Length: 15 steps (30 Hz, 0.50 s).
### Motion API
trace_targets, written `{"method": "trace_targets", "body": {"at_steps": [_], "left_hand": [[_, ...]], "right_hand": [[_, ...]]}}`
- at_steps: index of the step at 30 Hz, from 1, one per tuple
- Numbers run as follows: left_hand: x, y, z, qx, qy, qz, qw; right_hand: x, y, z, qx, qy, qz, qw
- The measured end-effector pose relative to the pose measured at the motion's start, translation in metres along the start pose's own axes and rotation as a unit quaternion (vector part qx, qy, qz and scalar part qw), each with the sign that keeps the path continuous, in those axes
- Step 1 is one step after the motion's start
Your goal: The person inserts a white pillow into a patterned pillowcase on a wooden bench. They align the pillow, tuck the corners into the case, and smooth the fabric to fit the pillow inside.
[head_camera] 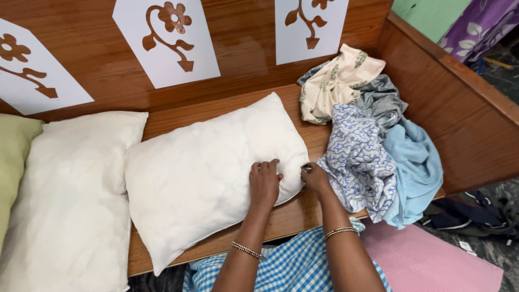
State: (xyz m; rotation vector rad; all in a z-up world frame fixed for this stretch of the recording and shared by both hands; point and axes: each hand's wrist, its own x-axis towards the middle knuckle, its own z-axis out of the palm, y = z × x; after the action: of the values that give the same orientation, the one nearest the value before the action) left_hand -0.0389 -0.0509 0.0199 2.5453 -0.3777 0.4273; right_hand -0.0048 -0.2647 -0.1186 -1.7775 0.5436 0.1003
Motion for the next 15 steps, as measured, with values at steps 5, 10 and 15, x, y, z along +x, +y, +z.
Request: {"method": "trace_targets", "body": {"at_steps": [5,10,15], "left_hand": [[0.002,-0.017,-0.005,-0.088,-0.072,0.001,0.993],[0.003,-0.024,-0.008,-0.189,-0.071,0.028,0.979],[0.003,-0.020,-0.016,-0.237,-0.066,0.000,0.969]], "right_hand": [[-0.029,-0.040,0.002,0.001,-0.118,-0.011,0.993],[-0.049,-0.074,0.000,-0.020,-0.127,0.054,0.990],[-0.048,-0.077,0.008,-0.030,-0.051,0.010,0.998]]}}
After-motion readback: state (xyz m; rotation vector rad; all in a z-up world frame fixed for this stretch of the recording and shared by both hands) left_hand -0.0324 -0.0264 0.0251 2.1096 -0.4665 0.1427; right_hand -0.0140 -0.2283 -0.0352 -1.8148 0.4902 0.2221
